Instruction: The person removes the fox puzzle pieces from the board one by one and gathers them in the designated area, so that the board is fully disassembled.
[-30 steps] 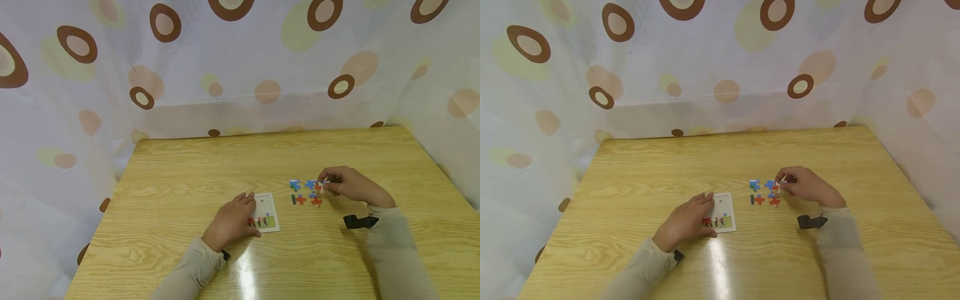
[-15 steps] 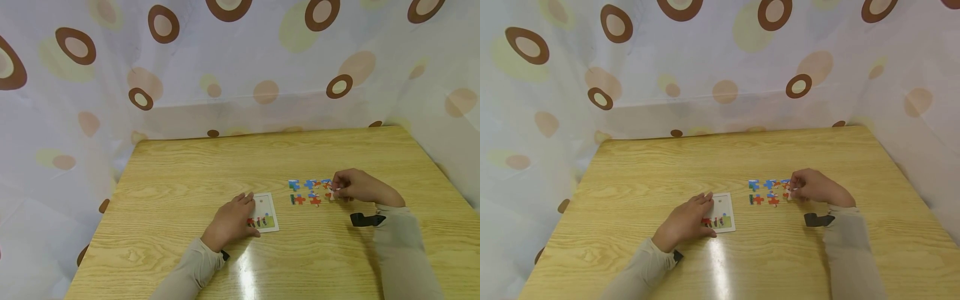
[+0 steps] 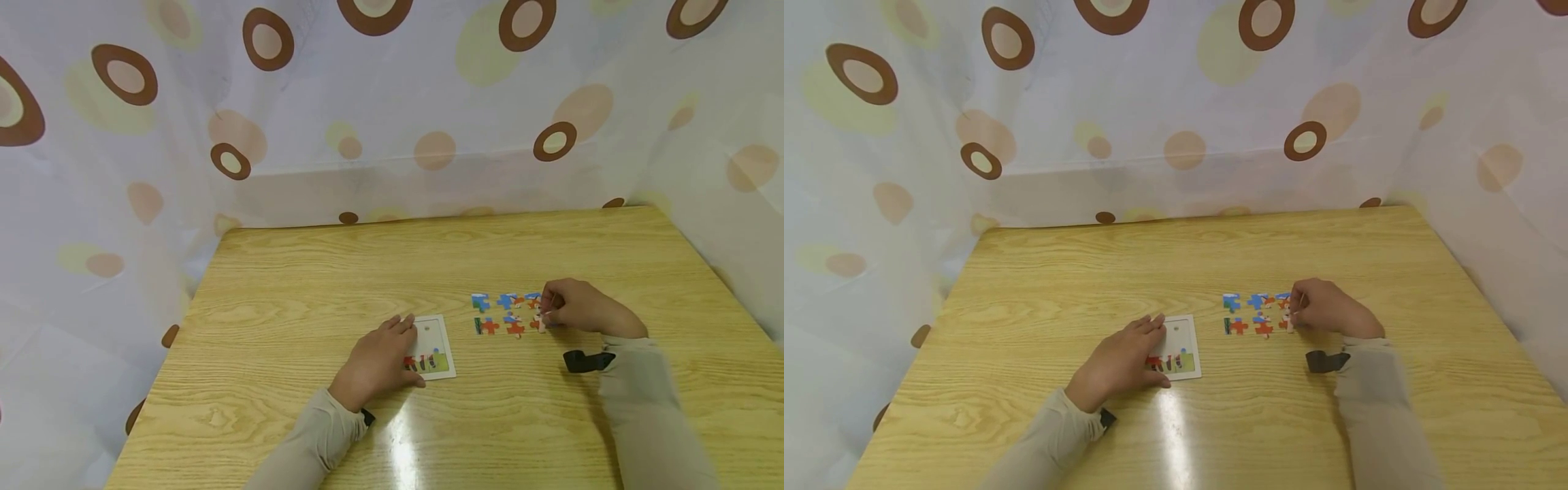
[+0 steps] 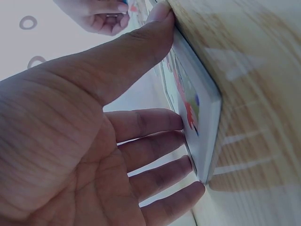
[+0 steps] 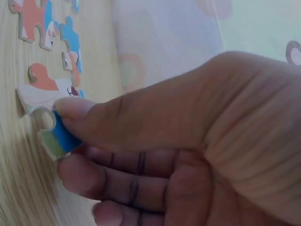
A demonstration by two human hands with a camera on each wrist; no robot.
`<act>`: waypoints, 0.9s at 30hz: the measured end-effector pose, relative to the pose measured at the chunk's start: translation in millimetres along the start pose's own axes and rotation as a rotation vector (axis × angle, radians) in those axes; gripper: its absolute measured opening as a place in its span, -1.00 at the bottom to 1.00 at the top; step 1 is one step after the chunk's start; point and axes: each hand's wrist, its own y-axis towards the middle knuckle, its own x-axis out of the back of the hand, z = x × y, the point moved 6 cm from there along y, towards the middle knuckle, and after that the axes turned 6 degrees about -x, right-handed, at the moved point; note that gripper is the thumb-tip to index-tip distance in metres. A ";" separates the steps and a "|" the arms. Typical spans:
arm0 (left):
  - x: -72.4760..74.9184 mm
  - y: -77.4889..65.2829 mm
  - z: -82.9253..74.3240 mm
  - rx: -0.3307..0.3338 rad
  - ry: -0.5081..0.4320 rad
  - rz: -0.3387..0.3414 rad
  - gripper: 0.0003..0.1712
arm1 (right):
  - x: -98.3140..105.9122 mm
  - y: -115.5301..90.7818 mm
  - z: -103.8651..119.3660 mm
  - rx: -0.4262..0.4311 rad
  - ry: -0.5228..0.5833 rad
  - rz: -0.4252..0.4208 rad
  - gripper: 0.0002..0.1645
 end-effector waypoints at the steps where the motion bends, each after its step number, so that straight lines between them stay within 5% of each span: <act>1: 0.1 -0.1 -0.1 -0.001 0.003 0.000 -0.01 | -0.1 0.4 0.5 -0.009 -0.001 -0.004 -0.84; 27: 2.3 -0.8 2.4 0.000 0.002 0.007 0.01 | -2.7 2.7 0.3 -0.073 -0.068 -0.035 -0.71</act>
